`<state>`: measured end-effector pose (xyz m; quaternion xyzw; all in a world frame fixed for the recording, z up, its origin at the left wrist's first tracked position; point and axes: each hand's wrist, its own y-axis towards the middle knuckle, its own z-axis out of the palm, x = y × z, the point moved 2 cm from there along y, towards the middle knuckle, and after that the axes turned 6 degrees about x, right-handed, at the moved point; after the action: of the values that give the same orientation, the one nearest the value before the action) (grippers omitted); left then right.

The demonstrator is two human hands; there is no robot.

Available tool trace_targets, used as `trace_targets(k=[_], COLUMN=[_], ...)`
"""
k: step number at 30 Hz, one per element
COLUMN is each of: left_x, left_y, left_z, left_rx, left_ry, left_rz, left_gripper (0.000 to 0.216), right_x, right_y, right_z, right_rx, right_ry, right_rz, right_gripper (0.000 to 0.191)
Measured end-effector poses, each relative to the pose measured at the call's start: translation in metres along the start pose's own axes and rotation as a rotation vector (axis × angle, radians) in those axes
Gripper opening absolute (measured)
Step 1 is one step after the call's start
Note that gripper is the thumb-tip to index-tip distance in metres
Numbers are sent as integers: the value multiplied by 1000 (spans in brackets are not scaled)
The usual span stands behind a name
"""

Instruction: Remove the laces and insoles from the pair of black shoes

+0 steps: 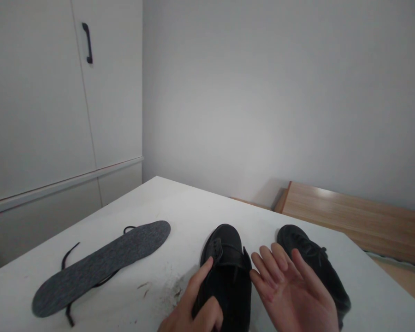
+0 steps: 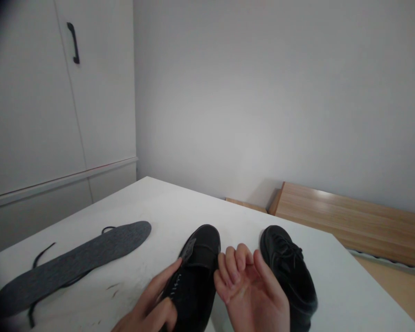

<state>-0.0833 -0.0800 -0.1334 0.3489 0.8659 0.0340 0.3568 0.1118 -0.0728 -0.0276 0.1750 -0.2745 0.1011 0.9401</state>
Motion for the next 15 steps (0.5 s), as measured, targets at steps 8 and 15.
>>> trace_targets(k=[8,15], left_x=[-15,39], left_y=[17,37], left_z=[-137,-206], left_rx=[19,-259], left_ry=[-942,-739], left_rz=[-276,-218], left_gripper=[38,40], right_x=[6,2], right_y=[1,6], right_z=[-9,-19], right_rx=[13,55], right_ry=[-64,-132], right_rz=[-7,4], right_gripper=[30,29])
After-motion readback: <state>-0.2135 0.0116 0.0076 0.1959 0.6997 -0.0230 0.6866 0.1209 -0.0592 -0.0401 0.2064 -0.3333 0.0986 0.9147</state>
